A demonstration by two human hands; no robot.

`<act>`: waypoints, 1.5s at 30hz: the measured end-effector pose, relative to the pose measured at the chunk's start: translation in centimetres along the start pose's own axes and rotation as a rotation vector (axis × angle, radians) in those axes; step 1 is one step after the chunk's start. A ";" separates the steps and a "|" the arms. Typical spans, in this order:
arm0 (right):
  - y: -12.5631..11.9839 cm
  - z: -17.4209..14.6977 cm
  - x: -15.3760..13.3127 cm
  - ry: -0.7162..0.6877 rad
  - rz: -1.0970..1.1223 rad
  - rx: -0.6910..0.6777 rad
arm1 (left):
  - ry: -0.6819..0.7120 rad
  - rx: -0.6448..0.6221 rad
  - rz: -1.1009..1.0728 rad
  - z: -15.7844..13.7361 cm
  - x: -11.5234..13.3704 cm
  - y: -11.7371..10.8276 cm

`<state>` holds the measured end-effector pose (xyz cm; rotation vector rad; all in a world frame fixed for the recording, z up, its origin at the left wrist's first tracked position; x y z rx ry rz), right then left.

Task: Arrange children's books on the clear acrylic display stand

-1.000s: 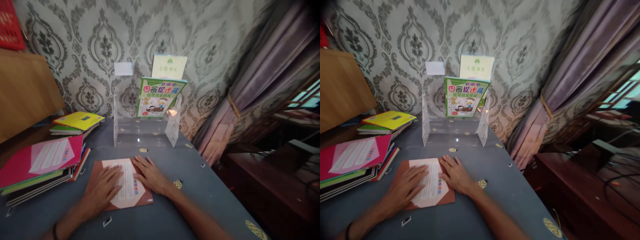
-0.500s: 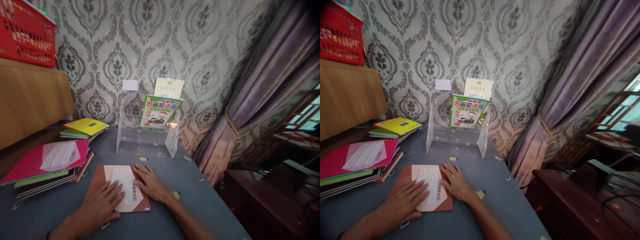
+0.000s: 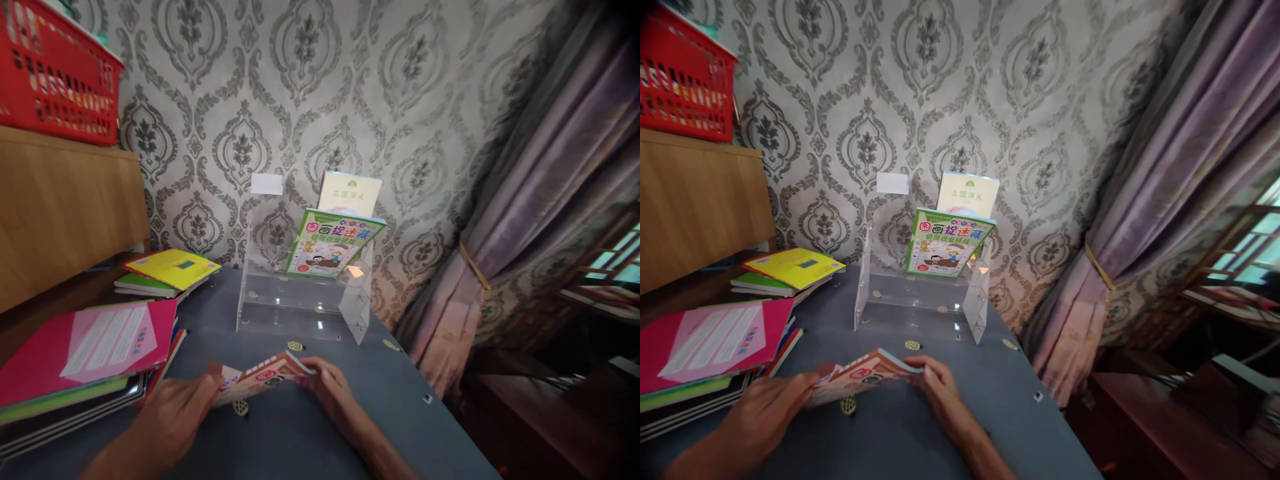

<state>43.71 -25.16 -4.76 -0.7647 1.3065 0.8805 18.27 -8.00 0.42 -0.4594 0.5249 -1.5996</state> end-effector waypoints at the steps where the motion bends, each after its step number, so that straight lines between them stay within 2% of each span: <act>1: 0.1 -0.1 0.2 0.026 0.106 0.001 | -0.019 0.027 -0.022 0.8 -0.1 -0.3; 3: 0.4 -0.3 0.3 0.075 0.177 -0.053 | -0.056 0.050 -0.066 2.4 0.0 -0.6; 6: 0.7 -0.9 0.0 0.175 0.033 -0.132 | -0.092 0.029 -0.123 5.0 0.8 -0.5; 9: 0.5 -1.2 -0.4 0.234 -0.141 -0.140 | -0.054 0.005 -0.208 7.3 1.6 0.0; 13: 0.1 -1.2 -0.4 0.226 -0.240 -0.144 | 0.004 0.008 -0.289 9.1 1.9 1.0; 16: 0.1 -1.0 -0.1 0.202 -0.249 -0.120 | -0.005 -0.042 -0.337 9.2 1.9 1.1; 18: 0.3 -1.0 0.0 0.188 -0.243 -0.092 | -0.020 -0.129 -0.343 8.6 2.1 0.9; 20: 0.6 -0.9 -0.1 0.159 -0.251 -0.074 | -0.028 -0.226 -0.305 7.7 2.3 0.8; 22: 0.8 -0.9 -0.2 0.121 -0.281 -0.063 | -0.019 -0.265 -0.249 6.8 2.6 1.0; 27: 1.3 -0.7 -0.6 0.023 -0.328 0.001 | 0.042 -0.162 -0.123 6.3 3.2 2.5; 30: 1.6 -0.5 -1.4 -0.013 -0.239 0.025 | -0.027 -0.109 -0.126 7.5 2.9 3.2; 32: 1.4 -0.3 -2.2 -0.058 -0.204 0.062 | -0.105 -0.118 -0.148 8.7 2.5 3.4; 35: 0.0 0.1 -3.6 -0.145 -0.263 0.122 | -0.193 -0.183 -0.161 10.7 1.4 3.6; 38: -2.6 1.0 -6.2 -0.242 -0.402 0.155 | -0.219 -0.212 -0.154 13.3 0.3 3.5; 40: -4.7 1.9 -9.0 -0.311 -0.531 0.158 | -0.204 -0.182 -0.142 15.6 -0.5 3.4; 45: -9.2 5.1 -18.4 -0.538 -0.861 0.188 | -0.138 -0.050 -0.118 22.6 -2.5 2.8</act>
Point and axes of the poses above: each hand's wrist, its own z-axis towards the middle knuckle, its own y-axis out of the palm, x = y × z, the point moved 2 cm from there along z, towards the middle knuckle, and after that the axes turned 5 degrees about -z, right-handed, at the moved point
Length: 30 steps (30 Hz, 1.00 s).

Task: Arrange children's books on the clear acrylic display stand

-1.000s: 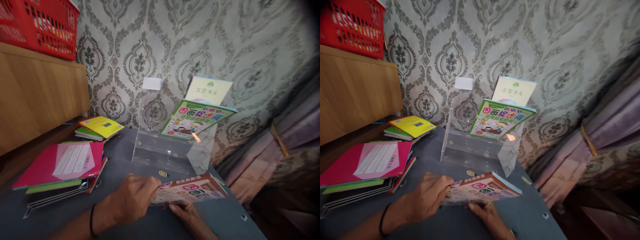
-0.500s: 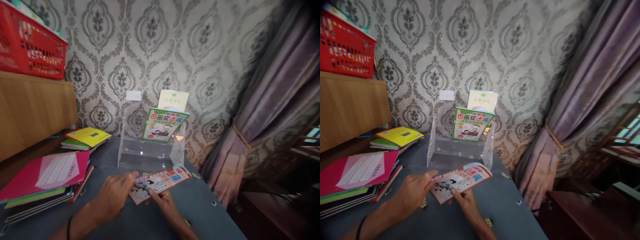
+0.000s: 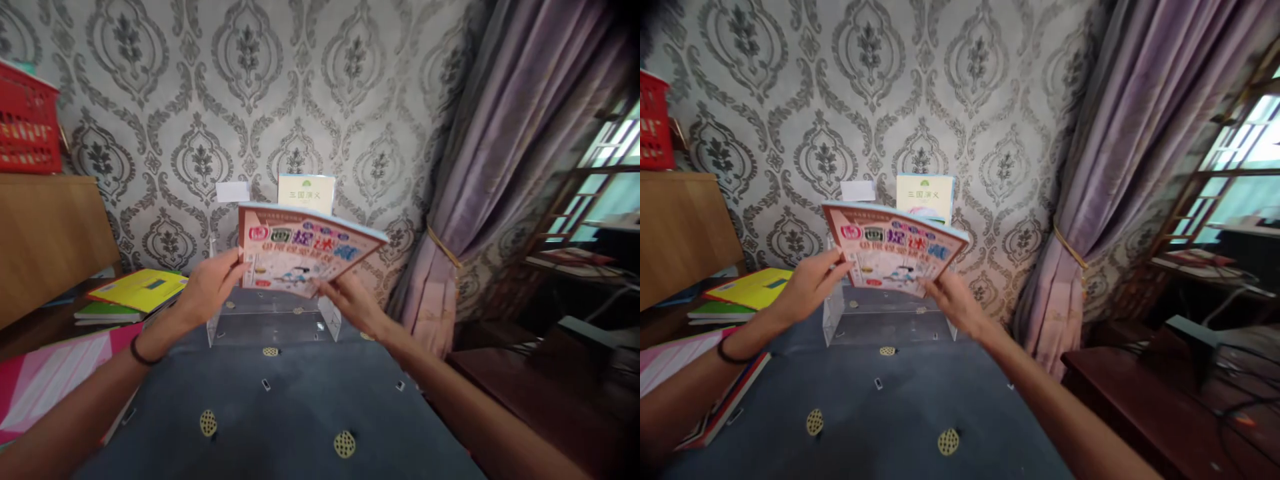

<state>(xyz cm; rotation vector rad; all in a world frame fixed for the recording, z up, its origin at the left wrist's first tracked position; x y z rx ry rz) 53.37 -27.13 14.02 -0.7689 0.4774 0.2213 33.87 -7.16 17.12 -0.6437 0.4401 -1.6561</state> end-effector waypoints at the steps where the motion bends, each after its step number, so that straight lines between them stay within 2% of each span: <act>1: -1.2 1.5 0.0 -0.024 -0.042 0.018 | 0.007 0.028 0.013 1.3 -0.2 -0.2; 4: -3.6 5.2 0.4 -0.056 -0.152 0.104 | 0.019 0.087 0.064 4.5 -0.8 -0.4; 8: -4.3 7.4 2.0 -0.057 -0.210 0.166 | 0.023 0.082 0.072 6.5 -1.6 0.4; 20: -1.7 7.8 4.9 -0.015 -0.201 0.109 | -0.015 0.021 0.029 6.1 -4.4 3.3; 26: -0.8 8.3 6.1 0.013 -0.283 0.125 | -0.119 -0.033 -0.184 5.7 -5.6 4.8; 30: -0.5 8.7 6.5 0.018 -0.304 0.136 | -0.170 -0.054 -0.215 5.7 -6.5 5.6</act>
Point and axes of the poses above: each hand's wrist, its own z-axis towards the middle knuckle, its own y-axis out of the palm, x = y × z, the point moved 2 cm from there along z, towards the middle knuckle, and after that the axes turned 5 degrees about -z, right-handed, at the moved point
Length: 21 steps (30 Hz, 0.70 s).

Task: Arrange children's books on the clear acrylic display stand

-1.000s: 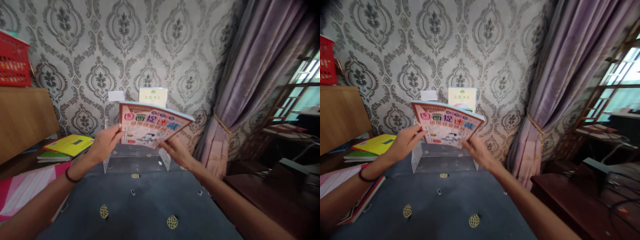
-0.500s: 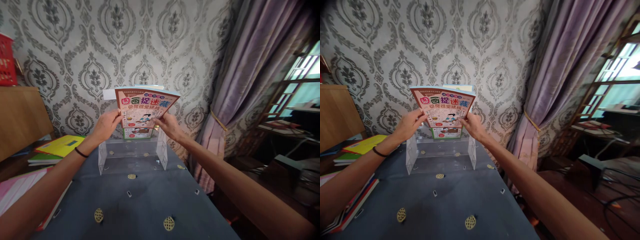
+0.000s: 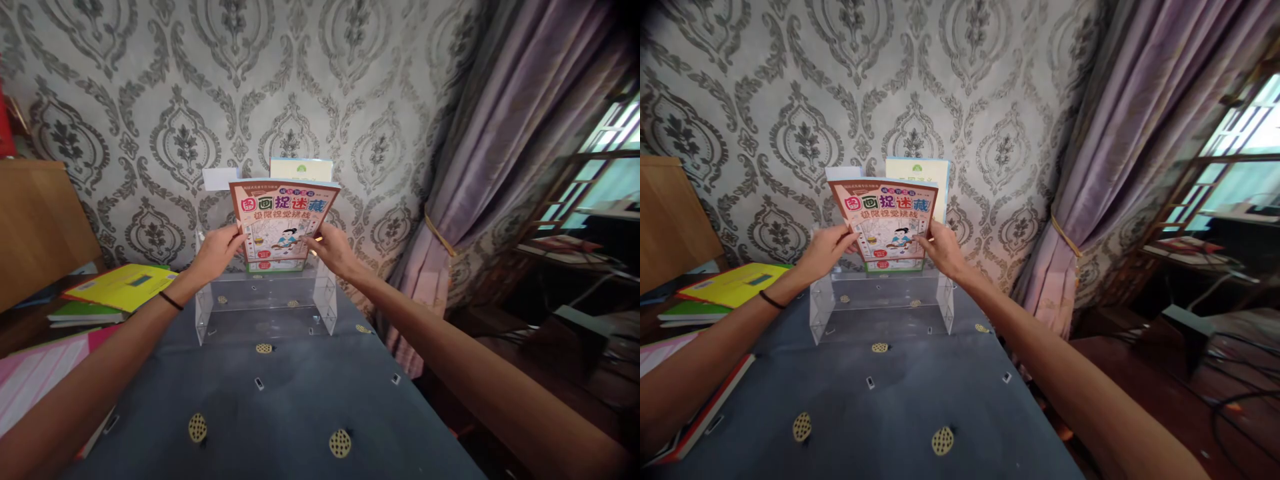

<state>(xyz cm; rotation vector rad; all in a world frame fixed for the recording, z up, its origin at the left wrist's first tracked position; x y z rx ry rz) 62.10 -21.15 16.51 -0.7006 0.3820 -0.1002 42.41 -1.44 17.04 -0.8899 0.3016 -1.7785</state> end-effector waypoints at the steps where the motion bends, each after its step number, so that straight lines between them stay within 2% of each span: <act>1: 0.1 0.0 0.1 0.002 -0.007 -0.002 | -0.004 -0.005 0.023 0.1 -0.2 0.1; 5: 0.4 -0.7 0.6 0.026 -0.089 0.000 | -0.004 -0.049 0.276 0.2 -0.5 0.4; 9: 0.6 -1.5 1.2 0.073 -0.160 -0.001 | -0.128 -0.097 0.482 -0.2 -0.5 1.1; 13: 0.7 -1.9 1.5 0.155 -0.165 0.009 | -0.233 -0.127 0.526 -0.6 -0.1 1.8; 17: 1.3 -1.9 1.4 0.114 -0.091 -0.029 | -0.259 -0.193 0.572 -0.8 0.3 2.5; 21: 1.8 -1.9 1.4 0.087 -0.092 -0.001 | -0.271 -0.205 0.566 -0.7 0.3 3.2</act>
Point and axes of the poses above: each hand's wrist, its own z-axis towards the middle knuckle, its own y-axis out of the palm, x = y × z, the point moved 2 cm from there along z, towards the middle knuckle, and after that the axes turned 5 degrees about -z, right-handed, at the moved point
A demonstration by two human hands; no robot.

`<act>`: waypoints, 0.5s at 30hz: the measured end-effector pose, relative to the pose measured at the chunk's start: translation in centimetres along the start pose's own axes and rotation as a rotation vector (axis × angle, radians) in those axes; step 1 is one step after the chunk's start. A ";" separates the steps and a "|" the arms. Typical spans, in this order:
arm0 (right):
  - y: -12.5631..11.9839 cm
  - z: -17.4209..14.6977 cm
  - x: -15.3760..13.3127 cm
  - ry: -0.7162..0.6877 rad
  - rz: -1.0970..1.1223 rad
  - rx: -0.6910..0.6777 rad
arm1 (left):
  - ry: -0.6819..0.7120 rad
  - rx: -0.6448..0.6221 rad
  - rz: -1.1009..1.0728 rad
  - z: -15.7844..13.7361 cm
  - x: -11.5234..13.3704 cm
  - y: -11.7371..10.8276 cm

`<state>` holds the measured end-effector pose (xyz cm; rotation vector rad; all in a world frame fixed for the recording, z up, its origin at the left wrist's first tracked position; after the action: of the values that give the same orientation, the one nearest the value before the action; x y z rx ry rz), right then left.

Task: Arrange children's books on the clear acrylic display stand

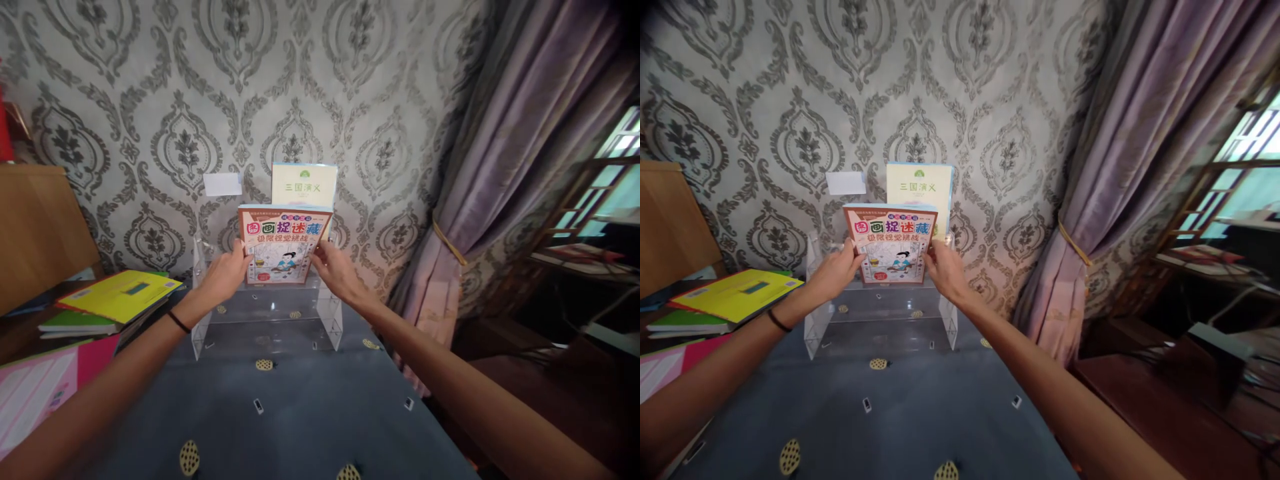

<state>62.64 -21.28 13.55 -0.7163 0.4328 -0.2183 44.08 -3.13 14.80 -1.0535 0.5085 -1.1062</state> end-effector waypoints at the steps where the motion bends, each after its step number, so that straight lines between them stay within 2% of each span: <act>1: 0.1 0.0 0.0 -0.006 -0.001 0.008 | -0.008 -0.002 -0.008 0.1 0.1 0.1; 8: 0.2 -0.3 -0.1 -0.018 -0.014 0.031 | -0.049 -0.045 -0.044 0.0 0.6 0.2; 15: -0.1 -0.4 -0.6 0.014 0.012 -0.002 | -0.053 -0.046 -0.025 -0.4 1.1 0.1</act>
<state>61.96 -21.39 13.52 -0.7147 0.4505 -0.2114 44.29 -4.28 14.74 -1.1289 0.4814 -1.0897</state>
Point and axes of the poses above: each hand's wrist, its own z-axis towards the middle knuckle, its own y-axis out of the palm, x = y × z, the point moved 2 cm from there along z, towards the middle knuckle, and after that the axes turned 5 degrees about -z, right-handed, at the moved point
